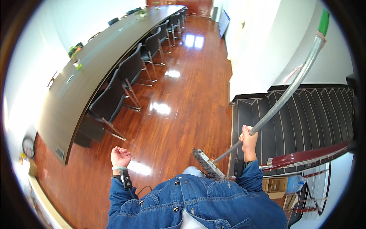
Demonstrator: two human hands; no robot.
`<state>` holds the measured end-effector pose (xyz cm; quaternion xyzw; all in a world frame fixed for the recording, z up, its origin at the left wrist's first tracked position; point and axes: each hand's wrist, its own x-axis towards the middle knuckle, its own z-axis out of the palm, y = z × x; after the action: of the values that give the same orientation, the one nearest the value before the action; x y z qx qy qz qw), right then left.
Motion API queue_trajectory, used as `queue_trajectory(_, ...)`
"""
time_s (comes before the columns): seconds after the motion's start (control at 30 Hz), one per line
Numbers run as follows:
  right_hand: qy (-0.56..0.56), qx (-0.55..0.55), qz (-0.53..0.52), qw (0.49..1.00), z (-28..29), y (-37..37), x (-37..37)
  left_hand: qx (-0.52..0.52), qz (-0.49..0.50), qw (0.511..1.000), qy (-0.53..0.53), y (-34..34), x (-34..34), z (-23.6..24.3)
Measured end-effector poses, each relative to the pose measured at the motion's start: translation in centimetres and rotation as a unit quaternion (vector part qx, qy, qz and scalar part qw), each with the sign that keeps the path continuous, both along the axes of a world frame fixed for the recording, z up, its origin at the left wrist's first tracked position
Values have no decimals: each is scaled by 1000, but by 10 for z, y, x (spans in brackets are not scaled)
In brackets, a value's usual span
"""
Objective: The person walks up a spiral staircase while holding a mop, then enters a room with a large oval table and chairs. They mop the wooden floor around the table and chairs, moving the mop back and forth across the surface.
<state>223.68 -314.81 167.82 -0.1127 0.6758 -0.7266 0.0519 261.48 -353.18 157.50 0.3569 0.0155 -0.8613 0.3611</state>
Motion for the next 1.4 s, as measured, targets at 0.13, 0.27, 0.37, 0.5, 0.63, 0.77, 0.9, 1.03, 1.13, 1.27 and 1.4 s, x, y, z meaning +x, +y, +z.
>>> queue_trajectory(0.13, -13, -10, -67, 998, -9, -49, -62, 8, -67, 997, 34, -83, -106, -6)
queue_trajectory(0.27, -16, -12, -66, 998, -40, -117, -149, 36, -84, 996, 12, -147, -202, -30)
queue_trajectory(0.37, -42, 10, -83, 996, -53, -175, -220, 62, -64, 996, -20, -200, -272, -21)
queue_trajectory(0.5, -57, 21, -74, 995, -43, -247, -311, 4, -68, 998, -12, -278, -359, 6)
queue_trajectory(0.63, -40, 15, -57, 997, -29, -304, -394, -13, -79, 997, 4, -344, -442, 6)
queue_trajectory(0.77, -29, 44, -83, 995, -34, -355, -477, 30, -91, 995, -3, -411, -533, -27)
queue_trajectory(0.9, -9, 59, -121, 991, -39, -414, -565, 48, -109, 993, 1, -501, -640, -56)
queue_trajectory(1.03, 2, 55, -171, 984, -21, -479, -650, 41, -146, 988, 7, -598, -770, -49)
queue_trajectory(1.13, 13, 35, -208, 977, 1, -523, -713, 12, -181, 983, -9, -660, -874, -24)
queue_trajectory(1.27, 34, 5, -237, 971, 5, -558, -783, -9, -248, 967, 65, -703, -993, -9)
queue_trajectory(1.4, 7, -12, -246, 969, -18, -605, -884, 14, -260, 965, 38, -743, -1103, -18)
